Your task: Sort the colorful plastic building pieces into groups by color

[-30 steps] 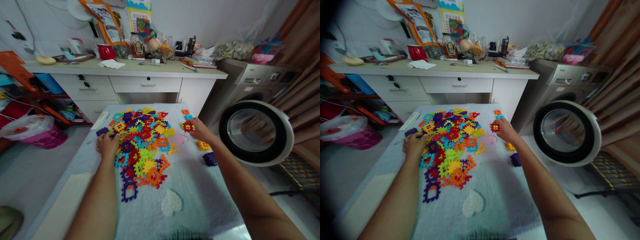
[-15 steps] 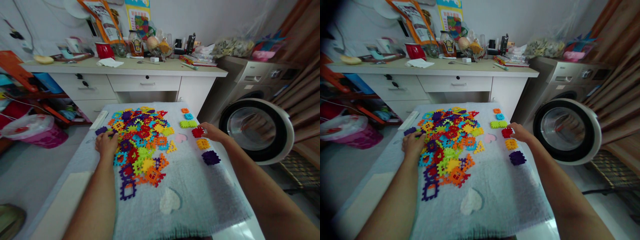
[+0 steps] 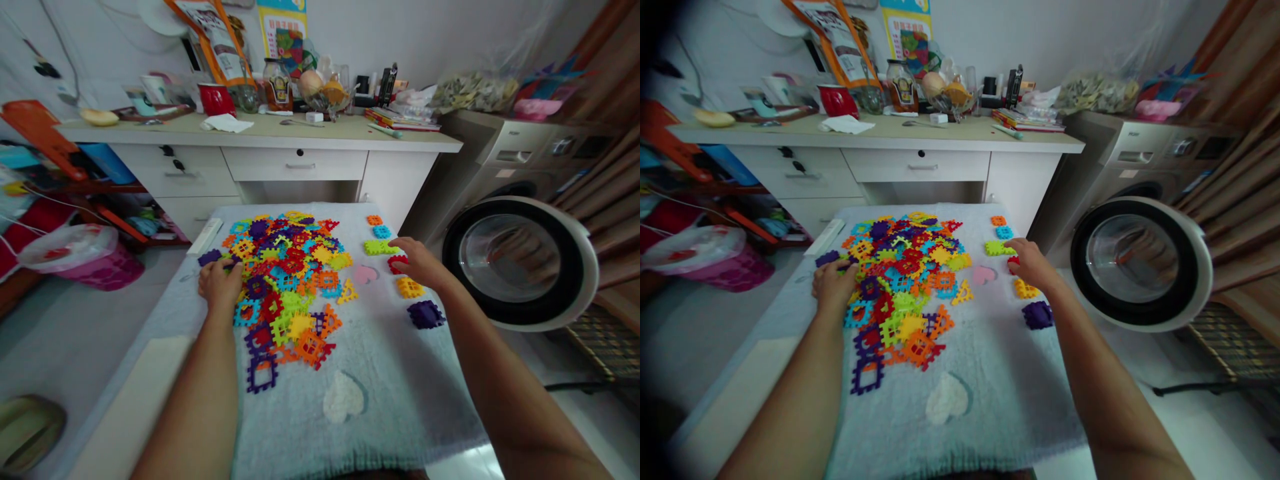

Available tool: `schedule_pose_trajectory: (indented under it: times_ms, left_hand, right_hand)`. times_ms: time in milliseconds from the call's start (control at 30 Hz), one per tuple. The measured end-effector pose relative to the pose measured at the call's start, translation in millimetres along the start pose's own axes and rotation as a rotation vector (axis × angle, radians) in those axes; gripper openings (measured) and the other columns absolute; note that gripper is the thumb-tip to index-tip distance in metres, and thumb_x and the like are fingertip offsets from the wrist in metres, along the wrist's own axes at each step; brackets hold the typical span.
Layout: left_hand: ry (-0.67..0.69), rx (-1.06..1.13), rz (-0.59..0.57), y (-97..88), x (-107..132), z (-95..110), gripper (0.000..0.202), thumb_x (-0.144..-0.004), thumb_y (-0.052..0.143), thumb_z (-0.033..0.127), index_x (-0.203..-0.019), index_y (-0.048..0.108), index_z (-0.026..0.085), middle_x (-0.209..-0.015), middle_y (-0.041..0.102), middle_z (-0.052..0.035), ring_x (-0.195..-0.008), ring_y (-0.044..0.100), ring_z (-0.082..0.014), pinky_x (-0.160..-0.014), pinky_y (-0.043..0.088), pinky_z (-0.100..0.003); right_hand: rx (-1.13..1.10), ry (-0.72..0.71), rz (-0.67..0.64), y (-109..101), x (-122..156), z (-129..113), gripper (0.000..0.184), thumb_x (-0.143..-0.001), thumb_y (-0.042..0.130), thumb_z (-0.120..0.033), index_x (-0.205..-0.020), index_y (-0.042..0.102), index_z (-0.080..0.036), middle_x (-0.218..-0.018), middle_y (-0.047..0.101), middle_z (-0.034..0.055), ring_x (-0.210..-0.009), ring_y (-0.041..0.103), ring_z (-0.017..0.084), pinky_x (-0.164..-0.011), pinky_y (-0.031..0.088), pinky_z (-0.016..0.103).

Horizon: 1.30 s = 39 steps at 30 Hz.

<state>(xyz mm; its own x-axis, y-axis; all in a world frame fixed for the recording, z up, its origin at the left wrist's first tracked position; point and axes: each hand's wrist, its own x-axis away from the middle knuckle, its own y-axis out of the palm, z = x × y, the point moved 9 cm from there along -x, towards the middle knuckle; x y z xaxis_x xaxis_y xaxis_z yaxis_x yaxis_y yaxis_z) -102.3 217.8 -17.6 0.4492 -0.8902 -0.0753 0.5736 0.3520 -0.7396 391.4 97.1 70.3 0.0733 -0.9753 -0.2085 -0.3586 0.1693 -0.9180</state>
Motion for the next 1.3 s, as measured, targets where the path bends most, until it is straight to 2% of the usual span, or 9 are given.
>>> schedule_pose_trajectory:
  times_ms: [100, 200, 333, 533, 667, 833, 1033, 1167, 1300]
  left_hand:
    - [0.003, 0.002, 0.003, -1.5, 2.8, 1.8, 0.042, -0.085, 0.058, 0.048, -0.118, 0.069, 0.025, -0.147, 0.048, -0.0123, -0.14, 0.042, -0.033, -0.12, 0.026, -0.054]
    - [0.015, 0.01, 0.015, -3.1, 4.2, 2.7, 0.041, -0.085, 0.057, 0.047, -0.117, 0.069, 0.024, -0.144, 0.05, -0.0126, -0.139, 0.043, -0.0329, -0.12, 0.026, -0.054]
    - [0.014, 0.013, 0.021, -2.3, 2.6, 0.5, 0.041, -0.085, 0.058, 0.047, -0.117, 0.069, 0.024, -0.146, 0.049, -0.0131, -0.14, 0.042, -0.0326, -0.12, 0.026, -0.053]
    - [0.014, 0.025, 0.039, -2.8, 3.3, -1.4, 0.038, -0.084, 0.06, 0.044, -0.115, 0.07, 0.023, -0.144, 0.048, -0.0137, -0.14, 0.041, -0.0329, -0.12, 0.027, -0.05]
    - [0.049, 0.038, 0.05, -5.3, 7.2, 1.3, 0.036, -0.084, 0.06, 0.041, -0.112, 0.07, 0.022, -0.14, 0.052, -0.0129, -0.136, 0.045, -0.0322, -0.119, 0.029, -0.05]
    - [0.079, 0.079, 0.097, -11.2, 11.3, 3.3, 0.035, -0.085, 0.057, 0.04, -0.112, 0.071, 0.021, -0.136, 0.056, -0.0118, -0.134, 0.047, -0.0295, -0.119, 0.031, -0.047]
    - [0.064, 0.074, 0.109, -13.4, 14.4, 4.6, 0.035, -0.086, 0.055, 0.039, -0.111, 0.071, 0.021, -0.133, 0.059, -0.0115, -0.132, 0.048, -0.0275, -0.118, 0.032, -0.044]
    - [0.054, 0.038, 0.107, -11.8, 14.6, 5.3, 0.034, -0.086, 0.056, 0.038, -0.111, 0.072, 0.022, -0.135, 0.059, -0.0116, -0.131, 0.049, -0.028, -0.117, 0.034, -0.045]
    - [0.031, 0.02, 0.051, -5.6, 6.4, 2.3, 0.036, -0.085, 0.057, 0.039, -0.113, 0.072, 0.022, -0.14, 0.056, -0.0122, -0.134, 0.047, -0.0295, -0.118, 0.032, -0.047]
  right_hand:
    - [-0.118, -0.084, -0.019, 20.7, 0.3, -57.0, 0.042, -0.086, 0.066, -0.021, -0.128, 0.064, -0.022, -0.135, 0.063, 0.0121, -0.127, 0.058, 0.028, -0.112, 0.042, 0.05]
    - [-0.211, -0.15, -0.103, 57.6, 1.5, -108.1, 0.04, -0.088, 0.064, -0.018, -0.127, 0.064, -0.021, -0.132, 0.066, 0.0121, -0.121, 0.061, 0.026, -0.109, 0.045, 0.046]
    - [-0.183, -0.164, -0.089, 98.1, -0.1, -139.8, 0.044, -0.084, 0.061, -0.009, -0.127, 0.065, -0.018, -0.135, 0.065, 0.0133, -0.125, 0.058, 0.026, -0.111, 0.041, 0.044]
    - [-0.16, -0.119, -0.032, 125.2, -3.5, -132.0, 0.031, -0.089, 0.06, -0.013, -0.119, 0.068, -0.017, -0.13, 0.068, 0.0131, -0.121, 0.059, 0.026, -0.106, 0.041, 0.043]
    - [-0.234, -0.137, 0.044, 117.2, -2.4, -130.2, 0.023, -0.096, 0.052, -0.016, -0.109, 0.07, -0.02, -0.112, 0.073, 0.01, -0.11, 0.062, 0.023, -0.102, 0.043, 0.041]
    - [-0.407, 0.012, 0.206, 98.9, 1.5, -113.9, 0.03, -0.094, 0.05, -0.024, -0.122, 0.062, -0.02, -0.105, 0.071, 0.0089, -0.098, 0.064, 0.023, -0.091, 0.048, 0.037]
    - [-0.566, 0.144, 0.149, 112.4, 1.5, -98.1, 0.031, -0.092, 0.049, -0.028, -0.121, 0.054, -0.023, -0.077, 0.061, -0.0024, -0.068, 0.058, 0.018, -0.068, 0.048, 0.029]
    - [-0.448, 0.117, 0.14, 111.6, -1.5, -98.1, 0.022, -0.089, 0.053, -0.024, -0.11, 0.061, -0.022, -0.096, 0.068, 0.0045, -0.089, 0.062, 0.021, -0.084, 0.05, 0.034]
    - [-0.232, 0.059, 0.093, 107.3, -2.0, -105.0, 0.027, -0.091, 0.058, -0.027, -0.115, 0.065, -0.017, -0.114, 0.068, 0.0141, -0.109, 0.059, 0.027, -0.1, 0.044, 0.042]
